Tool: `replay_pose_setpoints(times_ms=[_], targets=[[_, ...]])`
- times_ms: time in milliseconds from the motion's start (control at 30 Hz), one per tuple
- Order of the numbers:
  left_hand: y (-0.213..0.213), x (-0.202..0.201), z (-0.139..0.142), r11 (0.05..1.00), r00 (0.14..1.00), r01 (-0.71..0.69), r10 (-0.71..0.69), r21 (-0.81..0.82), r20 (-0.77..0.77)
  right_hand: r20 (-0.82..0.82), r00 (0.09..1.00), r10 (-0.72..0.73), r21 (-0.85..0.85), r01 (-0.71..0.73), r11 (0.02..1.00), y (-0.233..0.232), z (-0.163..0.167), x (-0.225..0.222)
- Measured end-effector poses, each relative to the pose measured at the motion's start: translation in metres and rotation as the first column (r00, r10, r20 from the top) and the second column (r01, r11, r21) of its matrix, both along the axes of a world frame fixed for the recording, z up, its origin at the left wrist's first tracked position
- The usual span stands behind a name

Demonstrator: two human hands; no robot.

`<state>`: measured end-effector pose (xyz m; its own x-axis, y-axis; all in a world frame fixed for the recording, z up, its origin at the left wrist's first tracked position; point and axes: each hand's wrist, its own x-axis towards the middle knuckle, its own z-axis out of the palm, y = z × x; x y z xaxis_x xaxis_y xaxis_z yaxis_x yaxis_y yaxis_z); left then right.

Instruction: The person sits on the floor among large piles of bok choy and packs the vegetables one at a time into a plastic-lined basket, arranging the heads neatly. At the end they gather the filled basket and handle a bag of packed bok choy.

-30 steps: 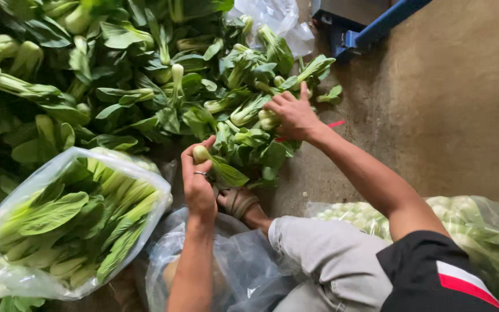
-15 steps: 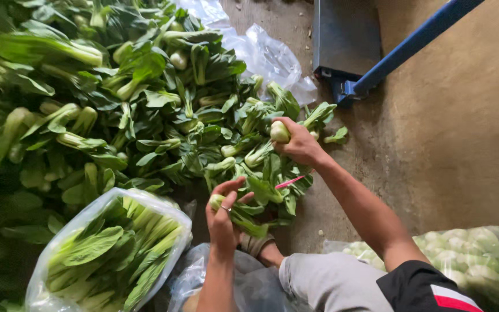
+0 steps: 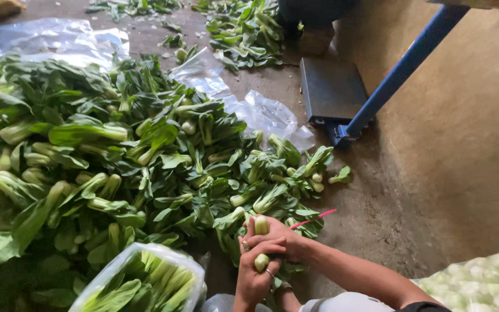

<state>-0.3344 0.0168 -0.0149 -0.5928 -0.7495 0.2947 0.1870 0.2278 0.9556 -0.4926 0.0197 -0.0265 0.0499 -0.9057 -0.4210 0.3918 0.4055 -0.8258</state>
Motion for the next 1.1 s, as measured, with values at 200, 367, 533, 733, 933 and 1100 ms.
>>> replay_pose_setpoints(times_ms=[200,367,533,733,933,1100], targets=[[0.006,0.002,-0.009,0.949,0.941,0.080,0.028,0.305,-0.336,0.226,0.973,-0.051,0.004,0.051,0.999,0.006,-0.001,0.005],[0.007,0.000,-0.019,0.921,0.902,-0.008,0.174,0.388,-0.395,-0.035,0.988,0.148,-0.070,-0.150,0.986,-0.003,0.005,0.001],[-0.002,-0.006,-0.027,0.597,0.770,-0.436,0.635,0.674,-0.064,-0.566,0.807,-0.170,-0.181,0.079,0.980,-0.016,0.032,-0.025],[0.004,-0.008,-0.020,0.759,0.908,-0.281,0.408,0.587,-0.093,-0.761,0.643,-0.090,-0.216,-0.120,0.969,0.000,0.051,0.000],[0.004,0.000,-0.028,0.840,0.899,-0.367,0.430,0.400,-0.079,-0.532,0.847,-0.008,-0.431,-0.263,0.863,0.007,0.026,0.016],[0.003,-0.012,-0.035,0.770,0.886,-0.278,0.436,0.574,-0.156,-0.306,0.874,-0.377,-0.548,0.162,0.820,0.021,0.002,0.018]])
